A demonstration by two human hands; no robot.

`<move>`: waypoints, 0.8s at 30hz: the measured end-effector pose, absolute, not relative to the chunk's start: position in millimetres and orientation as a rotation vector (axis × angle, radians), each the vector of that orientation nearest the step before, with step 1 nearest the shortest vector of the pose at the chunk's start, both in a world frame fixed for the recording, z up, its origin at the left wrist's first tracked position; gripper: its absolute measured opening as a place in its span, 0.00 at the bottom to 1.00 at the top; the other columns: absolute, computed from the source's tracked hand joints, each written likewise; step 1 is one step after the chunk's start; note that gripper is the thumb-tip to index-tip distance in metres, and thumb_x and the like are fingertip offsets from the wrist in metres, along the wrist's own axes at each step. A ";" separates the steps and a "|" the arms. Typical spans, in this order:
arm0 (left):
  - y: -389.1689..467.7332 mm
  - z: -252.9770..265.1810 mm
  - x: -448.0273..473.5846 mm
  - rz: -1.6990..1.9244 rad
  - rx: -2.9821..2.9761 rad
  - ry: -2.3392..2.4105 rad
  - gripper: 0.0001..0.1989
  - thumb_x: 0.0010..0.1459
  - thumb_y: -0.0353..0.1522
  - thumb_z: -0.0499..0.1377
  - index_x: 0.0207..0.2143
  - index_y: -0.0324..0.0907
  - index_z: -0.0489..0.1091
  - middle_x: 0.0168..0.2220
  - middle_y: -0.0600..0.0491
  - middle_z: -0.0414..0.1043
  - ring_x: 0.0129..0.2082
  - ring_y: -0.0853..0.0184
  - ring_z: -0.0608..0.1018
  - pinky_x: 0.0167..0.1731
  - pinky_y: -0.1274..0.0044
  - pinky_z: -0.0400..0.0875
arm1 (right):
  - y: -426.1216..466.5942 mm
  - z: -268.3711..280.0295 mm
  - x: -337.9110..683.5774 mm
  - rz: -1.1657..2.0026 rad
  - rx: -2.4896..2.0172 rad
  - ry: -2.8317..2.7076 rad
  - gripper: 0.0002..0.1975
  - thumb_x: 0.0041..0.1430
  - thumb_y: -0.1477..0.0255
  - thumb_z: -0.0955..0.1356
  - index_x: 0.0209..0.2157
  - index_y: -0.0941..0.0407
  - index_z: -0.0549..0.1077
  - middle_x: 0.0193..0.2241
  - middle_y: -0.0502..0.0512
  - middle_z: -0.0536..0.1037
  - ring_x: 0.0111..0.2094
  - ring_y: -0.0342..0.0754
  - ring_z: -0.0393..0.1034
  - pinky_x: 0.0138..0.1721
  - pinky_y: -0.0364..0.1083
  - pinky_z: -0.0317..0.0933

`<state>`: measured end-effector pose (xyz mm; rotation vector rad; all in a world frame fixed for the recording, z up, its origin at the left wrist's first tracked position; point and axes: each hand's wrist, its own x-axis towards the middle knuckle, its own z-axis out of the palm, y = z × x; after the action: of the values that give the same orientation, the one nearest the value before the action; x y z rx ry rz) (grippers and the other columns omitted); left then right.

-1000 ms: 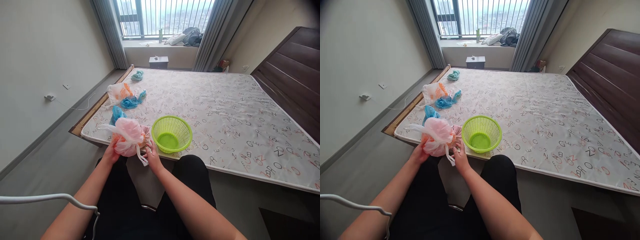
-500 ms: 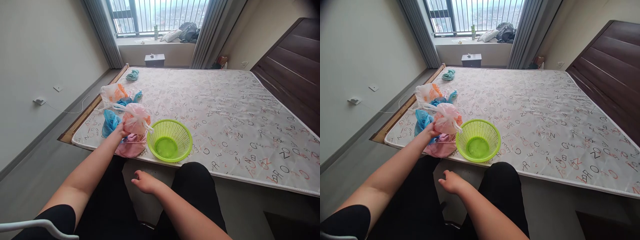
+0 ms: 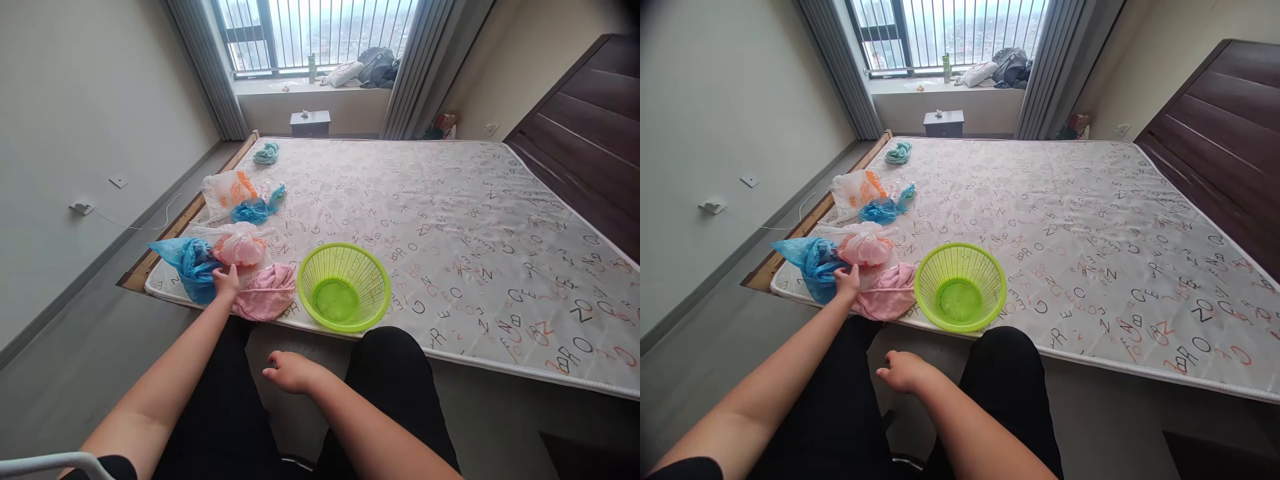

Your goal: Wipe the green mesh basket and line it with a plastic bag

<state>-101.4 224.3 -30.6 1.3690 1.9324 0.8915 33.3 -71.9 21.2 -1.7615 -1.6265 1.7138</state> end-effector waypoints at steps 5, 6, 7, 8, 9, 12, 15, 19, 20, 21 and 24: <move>154.7 -67.5 -91.4 0.268 2.078 1.542 0.36 0.52 0.38 0.68 0.61 0.41 0.62 0.64 0.37 0.63 0.67 0.47 0.64 0.67 0.62 0.56 | -73.8 5.7 30.7 1.632 -1.812 -1.694 0.26 0.66 0.57 0.65 0.59 0.57 0.73 0.52 0.66 0.80 0.54 0.62 0.76 0.52 0.56 0.68; 145.2 -71.0 -88.2 0.199 2.117 1.490 0.36 0.50 0.36 0.69 0.61 0.41 0.64 0.65 0.37 0.62 0.69 0.46 0.62 0.67 0.62 0.54 | -74.0 1.7 30.0 1.612 -1.827 -1.710 0.25 0.66 0.58 0.66 0.58 0.58 0.73 0.51 0.66 0.80 0.53 0.62 0.76 0.52 0.56 0.68; 137.4 -72.5 -85.3 0.160 2.121 1.472 0.36 0.49 0.34 0.69 0.61 0.40 0.65 0.65 0.36 0.62 0.69 0.45 0.61 0.67 0.61 0.53 | -73.9 -2.3 29.3 1.589 -1.840 -1.718 0.24 0.66 0.59 0.66 0.57 0.58 0.74 0.50 0.67 0.81 0.53 0.63 0.76 0.52 0.56 0.68; 130.8 -72.1 -83.1 0.145 2.099 1.472 0.34 0.50 0.32 0.67 0.60 0.38 0.67 0.64 0.35 0.63 0.69 0.44 0.61 0.67 0.61 0.53 | -73.2 -6.4 28.7 1.561 -1.848 -1.711 0.24 0.65 0.59 0.67 0.56 0.58 0.74 0.50 0.67 0.81 0.52 0.63 0.76 0.52 0.56 0.68; 125.0 -70.0 -81.5 0.145 2.063 1.478 0.31 0.50 0.31 0.66 0.58 0.36 0.69 0.62 0.34 0.65 0.67 0.43 0.63 0.66 0.61 0.55 | -71.9 -10.4 28.4 1.522 -1.854 -1.684 0.23 0.65 0.60 0.68 0.56 0.58 0.74 0.51 0.67 0.80 0.53 0.63 0.76 0.53 0.56 0.68; 107.1 -56.7 -81.8 0.151 1.974 1.413 0.19 0.51 0.30 0.64 0.47 0.37 0.75 0.49 0.38 0.76 0.57 0.46 0.74 0.58 0.64 0.63 | -65.5 -22.0 29.4 1.315 -1.871 -1.508 0.32 0.60 0.65 0.72 0.63 0.60 0.67 0.61 0.71 0.71 0.62 0.63 0.68 0.61 0.57 0.63; 81.8 -39.8 -89.1 0.146 1.858 1.268 0.12 0.48 0.31 0.66 0.38 0.40 0.75 0.36 0.48 0.78 0.44 0.55 0.79 0.47 0.70 0.70 | -60.2 -32.2 31.7 1.104 -1.867 -1.353 0.53 0.51 0.68 0.78 0.73 0.58 0.50 0.70 0.74 0.55 0.72 0.64 0.51 0.69 0.59 0.52; 38.0 -17.4 -106.0 0.200 1.338 1.028 0.18 0.42 0.29 0.67 0.39 0.39 0.74 0.34 0.50 0.78 0.38 0.61 0.79 0.39 0.74 0.71 | -62.5 -39.9 30.6 1.072 -1.722 -1.435 0.71 0.39 0.66 0.82 0.75 0.51 0.39 0.75 0.69 0.32 0.76 0.65 0.27 0.72 0.64 0.40; 27.5 -11.3 -110.2 0.215 1.213 0.974 0.21 0.41 0.29 0.68 0.41 0.39 0.74 0.36 0.50 0.79 0.38 0.61 0.79 0.39 0.74 0.72 | -64.4 -39.7 30.0 1.062 -1.674 -1.469 0.72 0.37 0.67 0.83 0.75 0.50 0.39 0.75 0.67 0.30 0.76 0.65 0.25 0.72 0.63 0.39; 18.0 -5.0 -113.9 0.230 1.107 0.918 0.23 0.40 0.30 0.69 0.43 0.39 0.74 0.38 0.49 0.79 0.38 0.61 0.80 0.40 0.74 0.72 | -66.6 -38.2 29.9 1.037 -1.628 -1.490 0.72 0.36 0.68 0.83 0.75 0.50 0.40 0.75 0.67 0.30 0.76 0.64 0.26 0.73 0.63 0.40; -1.4 14.3 -120.5 0.311 0.923 0.781 0.28 0.41 0.36 0.70 0.47 0.41 0.74 0.41 0.48 0.79 0.38 0.61 0.80 0.40 0.73 0.72 | -74.6 -27.1 35.0 0.924 -1.524 -1.472 0.63 0.37 0.72 0.81 0.73 0.50 0.52 0.73 0.66 0.49 0.74 0.63 0.45 0.71 0.61 0.47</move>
<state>-120.5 -1.4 14.3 0.9229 0.7809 0.3112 35.0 -74.6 -27.1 -1.5237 -1.4718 0.9245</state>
